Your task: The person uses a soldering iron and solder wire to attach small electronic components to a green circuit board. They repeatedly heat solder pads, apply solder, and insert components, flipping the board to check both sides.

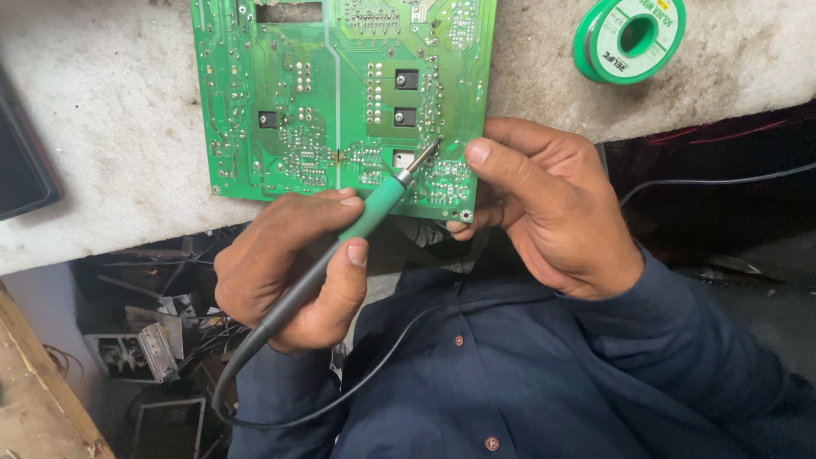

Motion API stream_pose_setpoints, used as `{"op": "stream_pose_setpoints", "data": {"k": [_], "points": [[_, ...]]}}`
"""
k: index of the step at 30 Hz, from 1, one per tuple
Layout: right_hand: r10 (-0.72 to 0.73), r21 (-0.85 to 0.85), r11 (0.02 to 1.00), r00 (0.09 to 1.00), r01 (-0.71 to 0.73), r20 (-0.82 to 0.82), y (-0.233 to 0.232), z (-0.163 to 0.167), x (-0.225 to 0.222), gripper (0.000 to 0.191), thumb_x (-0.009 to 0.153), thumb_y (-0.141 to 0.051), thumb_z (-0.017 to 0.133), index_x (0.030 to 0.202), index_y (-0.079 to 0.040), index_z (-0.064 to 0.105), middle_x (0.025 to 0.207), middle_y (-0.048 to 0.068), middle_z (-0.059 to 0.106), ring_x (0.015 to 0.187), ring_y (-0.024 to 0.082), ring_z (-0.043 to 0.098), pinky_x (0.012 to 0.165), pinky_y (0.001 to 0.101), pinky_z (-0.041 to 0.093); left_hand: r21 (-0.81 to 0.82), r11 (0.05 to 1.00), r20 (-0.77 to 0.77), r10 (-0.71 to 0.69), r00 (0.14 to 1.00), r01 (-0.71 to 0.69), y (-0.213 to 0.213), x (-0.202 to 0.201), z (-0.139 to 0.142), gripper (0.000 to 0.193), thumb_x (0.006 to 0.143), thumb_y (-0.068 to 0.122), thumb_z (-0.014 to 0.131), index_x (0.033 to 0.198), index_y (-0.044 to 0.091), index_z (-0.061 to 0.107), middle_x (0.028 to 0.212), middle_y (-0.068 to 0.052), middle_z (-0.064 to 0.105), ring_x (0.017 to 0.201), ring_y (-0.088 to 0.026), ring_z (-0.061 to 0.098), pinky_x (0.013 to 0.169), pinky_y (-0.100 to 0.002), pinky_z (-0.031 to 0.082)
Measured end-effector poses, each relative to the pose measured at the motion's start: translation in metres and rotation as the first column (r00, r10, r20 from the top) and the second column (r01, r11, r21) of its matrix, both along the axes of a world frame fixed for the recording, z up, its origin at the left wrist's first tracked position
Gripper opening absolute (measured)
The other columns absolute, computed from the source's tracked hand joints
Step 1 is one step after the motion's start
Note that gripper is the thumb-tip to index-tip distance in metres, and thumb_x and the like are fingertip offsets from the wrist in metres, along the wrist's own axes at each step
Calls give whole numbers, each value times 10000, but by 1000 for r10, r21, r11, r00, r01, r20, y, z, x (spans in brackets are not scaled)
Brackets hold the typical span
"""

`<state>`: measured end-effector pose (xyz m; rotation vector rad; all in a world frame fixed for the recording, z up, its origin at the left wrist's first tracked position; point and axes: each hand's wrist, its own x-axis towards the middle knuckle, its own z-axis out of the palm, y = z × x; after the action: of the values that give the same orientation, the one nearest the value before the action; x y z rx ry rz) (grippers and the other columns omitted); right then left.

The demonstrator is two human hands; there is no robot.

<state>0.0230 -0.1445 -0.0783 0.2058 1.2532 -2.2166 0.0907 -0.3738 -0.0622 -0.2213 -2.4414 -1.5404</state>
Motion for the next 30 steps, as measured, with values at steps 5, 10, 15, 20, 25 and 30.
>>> {"op": "stream_pose_setpoints", "data": {"k": [5, 10, 15, 20, 25, 30], "points": [[-16, -7, 1000, 1000, 16, 9, 1, -3, 1, 335, 1045, -126, 604, 1300, 86, 649, 1043, 162, 752, 807, 199, 721, 700, 354, 628, 54, 998, 21, 35, 999, -37, 0, 3, -3, 158, 994, 43, 709, 1133, -26, 678, 1070, -197, 750, 966, -234, 763, 891, -281, 590], [-23, -24, 999, 1000, 22, -19, 1, -6, 2, 323, 1058, -128, 620, 1295, 90, 649, 1033, 168, 751, 795, 204, 717, 691, 357, 624, 54, 998, 20, 33, 999, -34, 2, 3, -4, 212, 985, 69, 705, 1181, -2, 665, 1051, -186, 742, 966, -241, 756, 882, -290, 587], [-56, -32, 998, 997, 54, -57, 1, 4, 5, 338, 1071, -136, 594, 1320, 89, 638, 1074, 161, 756, 848, 201, 729, 714, 348, 625, 85, 996, -48, 24, 999, -20, 13, -6, 9, 345, 1056, 256, 663, 1324, 45, 615, 1141, -176, 725, 932, -203, 729, 860, -278, 599], [-44, -11, 999, 959, 43, -278, -12, 41, 9, 301, 1129, -99, 572, 1357, 83, 647, 1093, 134, 761, 935, 161, 732, 798, 266, 597, -234, 972, -219, -19, 976, -33, 18, -3, 40, 514, 943, 222, 857, 1330, 66, 556, 1199, -207, 650, 1035, -288, 705, 901, -330, 603], [74, 284, 947, 755, 152, -652, -49, 75, -1, 186, 1022, 37, 707, 1207, 20, 710, 1009, 73, 729, 855, 85, 700, 739, 195, 557, -291, 901, -343, 215, 914, -322, 13, 11, 53, 432, 1049, -10, 821, 1366, 112, 554, 1187, -172, 663, 1049, -212, 726, 878, -269, 623], [107, 305, 901, 526, 307, -844, -71, 90, -12, 157, 1019, 64, 799, 1148, 11, 728, 983, 76, 712, 800, 80, 676, 699, 180, 534, -93, 921, -382, 317, 868, -377, 1, 12, 46, 487, 1030, -68, 861, 1367, 118, 561, 1133, -156, 692, 871, -114, 683, 722, -213, 560]]}}
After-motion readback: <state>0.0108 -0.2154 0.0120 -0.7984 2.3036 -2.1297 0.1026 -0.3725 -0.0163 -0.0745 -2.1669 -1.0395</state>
